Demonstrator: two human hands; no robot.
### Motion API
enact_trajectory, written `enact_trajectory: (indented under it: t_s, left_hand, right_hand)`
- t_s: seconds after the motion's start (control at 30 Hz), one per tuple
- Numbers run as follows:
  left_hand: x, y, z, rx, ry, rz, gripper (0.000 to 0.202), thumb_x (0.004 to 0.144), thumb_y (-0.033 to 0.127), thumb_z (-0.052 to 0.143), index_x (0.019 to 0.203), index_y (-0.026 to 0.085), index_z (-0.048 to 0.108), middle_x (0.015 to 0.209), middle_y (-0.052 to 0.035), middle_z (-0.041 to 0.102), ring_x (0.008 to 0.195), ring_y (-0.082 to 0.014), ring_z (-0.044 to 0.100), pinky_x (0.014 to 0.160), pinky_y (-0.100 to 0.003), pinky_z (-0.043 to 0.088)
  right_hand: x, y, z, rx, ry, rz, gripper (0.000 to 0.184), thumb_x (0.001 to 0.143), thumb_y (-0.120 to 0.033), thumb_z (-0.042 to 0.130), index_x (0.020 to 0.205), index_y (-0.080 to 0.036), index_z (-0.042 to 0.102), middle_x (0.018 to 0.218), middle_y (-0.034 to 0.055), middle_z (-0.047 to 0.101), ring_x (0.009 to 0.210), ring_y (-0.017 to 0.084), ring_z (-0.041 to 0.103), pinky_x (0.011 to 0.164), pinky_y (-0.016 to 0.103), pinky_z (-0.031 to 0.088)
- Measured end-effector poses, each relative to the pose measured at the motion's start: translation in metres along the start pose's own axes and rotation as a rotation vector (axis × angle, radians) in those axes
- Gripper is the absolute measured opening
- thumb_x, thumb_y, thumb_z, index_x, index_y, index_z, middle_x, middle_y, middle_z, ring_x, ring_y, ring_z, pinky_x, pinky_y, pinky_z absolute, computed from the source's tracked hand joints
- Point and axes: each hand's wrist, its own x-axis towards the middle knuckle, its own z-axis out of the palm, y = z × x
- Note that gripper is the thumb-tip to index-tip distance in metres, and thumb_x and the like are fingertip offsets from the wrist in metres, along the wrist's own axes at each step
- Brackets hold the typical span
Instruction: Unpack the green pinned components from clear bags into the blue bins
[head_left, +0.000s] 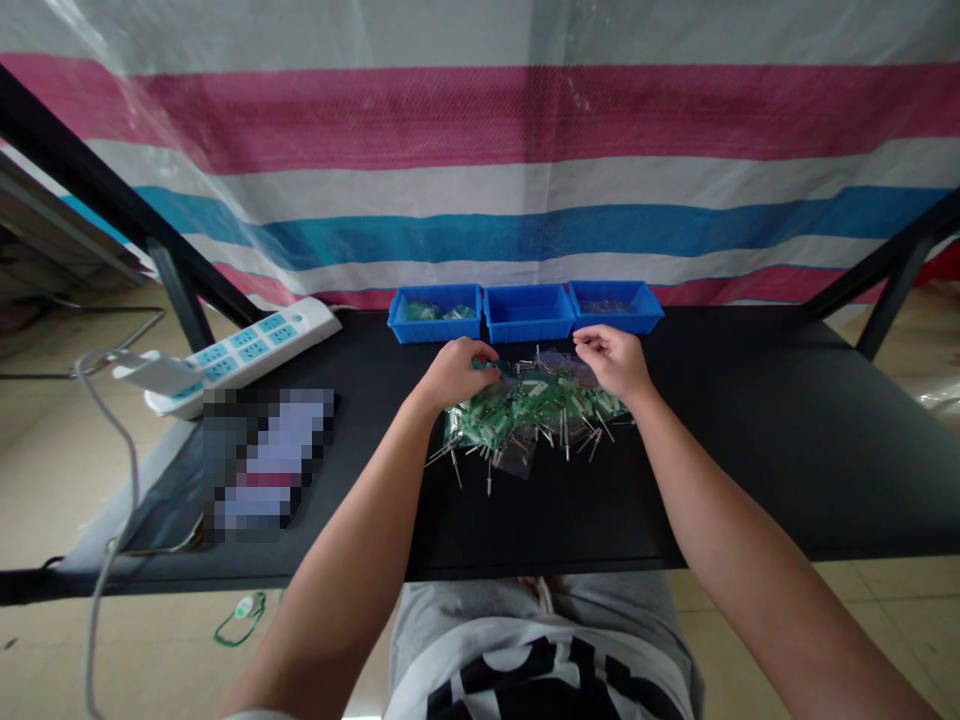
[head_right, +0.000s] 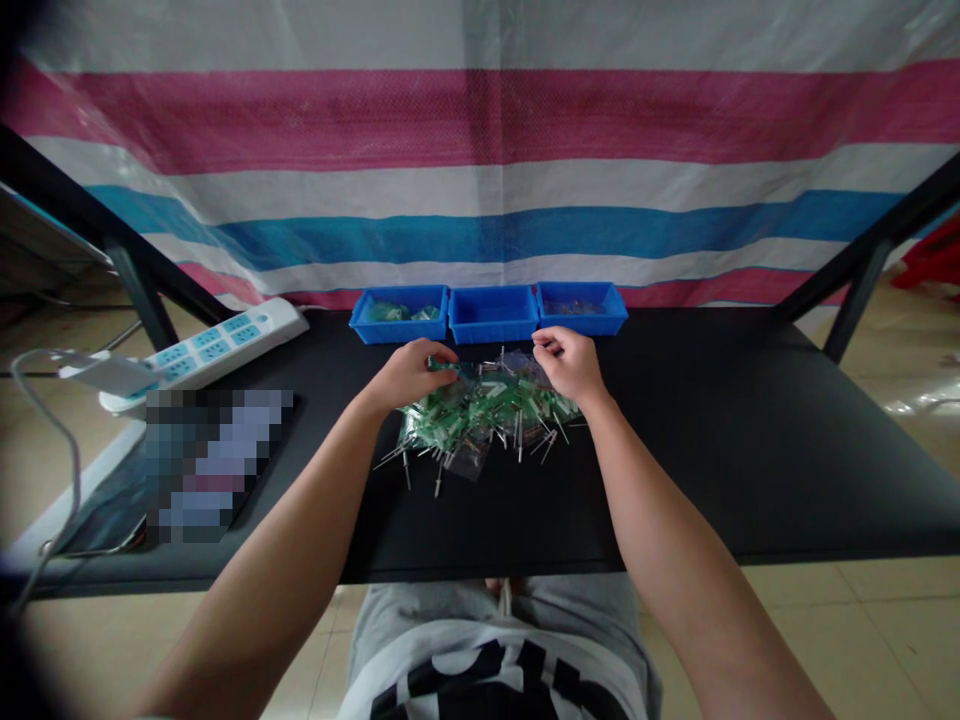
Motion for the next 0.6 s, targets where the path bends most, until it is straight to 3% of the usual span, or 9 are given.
enact_trajectory:
  t_s: [0.1, 0.2, 0.33, 0.47, 0.6]
  left_hand:
    - [-0.003, -0.002, -0.004, 0.078, -0.114, 0.081, 0.04, 0.067, 0.037, 0.07, 0.104, 0.022, 0.073, 0.103, -0.008, 0.068, 0.1, -0.027, 0.06, 0.091, -0.038, 0.047]
    - [-0.005, -0.001, -0.003, 0.161, -0.142, 0.022, 0.054, 0.064, 0.042, 0.073, 0.116, 0.026, 0.069, 0.114, -0.0107, 0.064, 0.112, -0.0339, 0.054, 0.094, -0.046, 0.044]
    - [-0.005, 0.003, 0.003, 0.218, -0.13, -0.027, 0.046, 0.07, 0.045, 0.069, 0.112, 0.026, 0.07, 0.12, -0.0131, 0.061, 0.117, -0.0387, 0.051, 0.094, -0.054, 0.042]
    - [-0.002, 0.004, 0.009, 0.2, -0.059, 0.045, 0.033, 0.073, 0.039, 0.069, 0.101, 0.022, 0.071, 0.112, -0.011, 0.067, 0.112, -0.0354, 0.055, 0.093, -0.051, 0.042]
    - [-0.002, 0.008, 0.013, 0.094, 0.074, 0.178, 0.016, 0.077, 0.028, 0.065, 0.09, 0.018, 0.07, 0.093, -0.0067, 0.072, 0.093, -0.0248, 0.063, 0.086, -0.038, 0.045]
  right_hand:
    - [-0.002, -0.004, 0.001, -0.078, -0.043, -0.079, 0.019, 0.072, -0.026, 0.061, 0.082, -0.016, 0.073, 0.078, 0.0058, 0.073, 0.064, 0.017, 0.063, 0.063, 0.03, 0.049]
    - [-0.003, -0.007, 0.002, -0.119, -0.062, -0.126, 0.016, 0.073, -0.024, 0.06, 0.079, -0.016, 0.073, 0.073, 0.0049, 0.072, 0.061, 0.016, 0.062, 0.062, 0.029, 0.05]
    - [-0.003, -0.01, 0.003, -0.153, -0.064, -0.148, 0.015, 0.073, -0.022, 0.06, 0.077, -0.017, 0.073, 0.07, 0.0039, 0.071, 0.06, 0.016, 0.062, 0.063, 0.029, 0.049]
    - [-0.003, -0.012, 0.003, -0.178, -0.073, -0.169, 0.014, 0.073, -0.02, 0.059, 0.076, -0.017, 0.073, 0.069, 0.0036, 0.07, 0.059, 0.016, 0.062, 0.062, 0.029, 0.049]
    - [-0.005, -0.016, 0.004, -0.186, -0.085, -0.21, 0.014, 0.075, -0.02, 0.059, 0.076, -0.017, 0.072, 0.069, 0.0036, 0.071, 0.06, 0.017, 0.062, 0.062, 0.029, 0.049]
